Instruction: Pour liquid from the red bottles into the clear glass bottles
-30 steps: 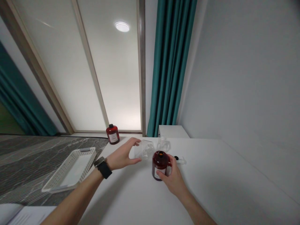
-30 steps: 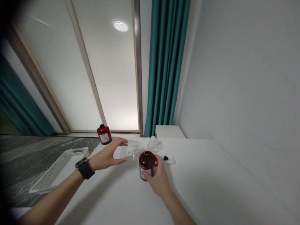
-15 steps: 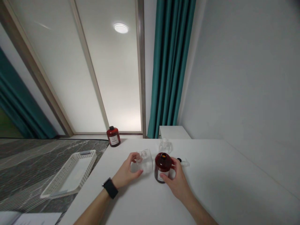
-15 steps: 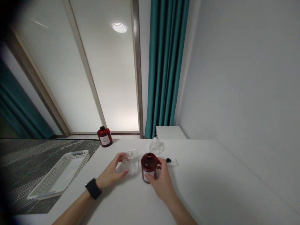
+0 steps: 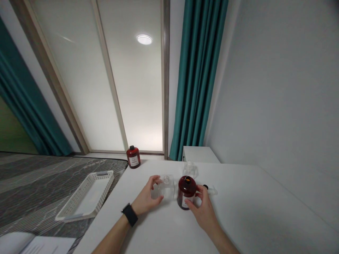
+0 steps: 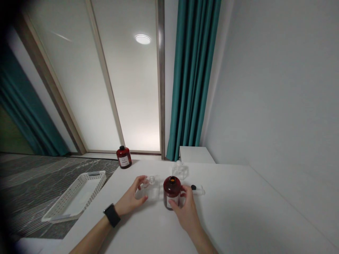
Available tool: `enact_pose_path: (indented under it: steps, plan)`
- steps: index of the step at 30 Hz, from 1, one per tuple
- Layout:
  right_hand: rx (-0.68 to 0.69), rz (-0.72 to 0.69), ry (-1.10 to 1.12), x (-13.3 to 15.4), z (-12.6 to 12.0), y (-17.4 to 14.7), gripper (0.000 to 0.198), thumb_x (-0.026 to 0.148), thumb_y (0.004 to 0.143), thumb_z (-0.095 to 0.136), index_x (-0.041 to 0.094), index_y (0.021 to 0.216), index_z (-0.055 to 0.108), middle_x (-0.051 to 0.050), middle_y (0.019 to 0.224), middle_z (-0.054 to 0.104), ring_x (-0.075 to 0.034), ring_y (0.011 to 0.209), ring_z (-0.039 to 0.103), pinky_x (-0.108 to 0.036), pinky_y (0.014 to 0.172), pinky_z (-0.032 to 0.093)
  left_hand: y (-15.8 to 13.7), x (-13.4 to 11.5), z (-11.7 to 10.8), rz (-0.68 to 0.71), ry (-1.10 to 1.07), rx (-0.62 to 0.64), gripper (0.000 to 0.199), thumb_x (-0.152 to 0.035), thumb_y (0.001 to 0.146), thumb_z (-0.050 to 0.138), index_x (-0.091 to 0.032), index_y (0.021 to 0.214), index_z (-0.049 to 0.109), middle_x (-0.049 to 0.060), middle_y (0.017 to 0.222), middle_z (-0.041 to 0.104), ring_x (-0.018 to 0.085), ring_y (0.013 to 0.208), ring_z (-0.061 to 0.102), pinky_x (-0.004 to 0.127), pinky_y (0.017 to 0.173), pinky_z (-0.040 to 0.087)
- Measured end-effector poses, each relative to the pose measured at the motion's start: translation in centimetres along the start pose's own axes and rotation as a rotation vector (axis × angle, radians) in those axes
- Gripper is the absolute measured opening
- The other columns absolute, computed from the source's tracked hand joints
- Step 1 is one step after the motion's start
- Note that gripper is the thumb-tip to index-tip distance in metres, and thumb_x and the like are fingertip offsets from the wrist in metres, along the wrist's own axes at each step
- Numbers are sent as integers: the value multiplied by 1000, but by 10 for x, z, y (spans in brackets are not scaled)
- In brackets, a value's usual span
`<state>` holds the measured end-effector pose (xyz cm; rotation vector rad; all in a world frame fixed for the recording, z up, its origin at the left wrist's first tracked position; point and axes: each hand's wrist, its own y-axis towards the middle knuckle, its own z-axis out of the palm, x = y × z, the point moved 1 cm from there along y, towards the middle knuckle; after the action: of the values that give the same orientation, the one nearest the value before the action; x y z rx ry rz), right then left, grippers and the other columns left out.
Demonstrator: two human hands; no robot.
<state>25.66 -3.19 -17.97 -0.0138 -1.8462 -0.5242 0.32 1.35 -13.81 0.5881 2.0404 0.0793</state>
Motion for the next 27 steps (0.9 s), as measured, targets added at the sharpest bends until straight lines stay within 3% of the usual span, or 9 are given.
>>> enact_pose_path:
  steps: [4,8,11,14,18,27]
  plan:
    - [-2,-57,50,1,3,-1,45,32,72,74,23,109,50,-9,111,64,-24,92,68,-40,82,58,1,3,2,9,10,-4,76,-18,69,62,-20,137,26,10,116,58,26,107,56,39,86,45]
    - [95,-188,9,4,-3,0,28,31,86,60,23,111,51,-9,109,64,-22,96,67,-37,84,57,2,5,2,-7,55,-35,67,-20,69,65,-19,130,36,10,115,59,27,106,58,41,88,47]
    - [-36,-266,-204,-4,-25,15,21,32,93,46,22,110,54,-10,105,65,-23,99,64,-40,88,54,3,10,0,-49,101,-66,62,-25,69,68,-18,124,39,13,118,59,29,109,59,44,92,47]
    - [-196,-225,-330,-22,-54,38,25,28,90,42,19,112,52,-15,105,64,-29,100,60,-52,91,48,2,16,-3,-95,191,-89,62,-29,69,70,-19,123,40,14,121,60,31,114,58,48,100,43]
    - [-165,-218,-447,-43,-78,55,32,21,80,41,19,107,56,-13,100,66,-31,99,59,-55,94,43,2,22,-5,-84,257,-65,61,-33,69,70,-20,123,44,13,122,63,32,116,58,49,103,41]
    - [12,-195,-565,-50,-69,46,41,16,63,50,22,104,54,-9,107,63,-30,106,56,-48,96,42,0,27,-6,-72,269,-114,60,-32,67,71,-17,121,51,11,110,63,30,106,61,46,98,46]
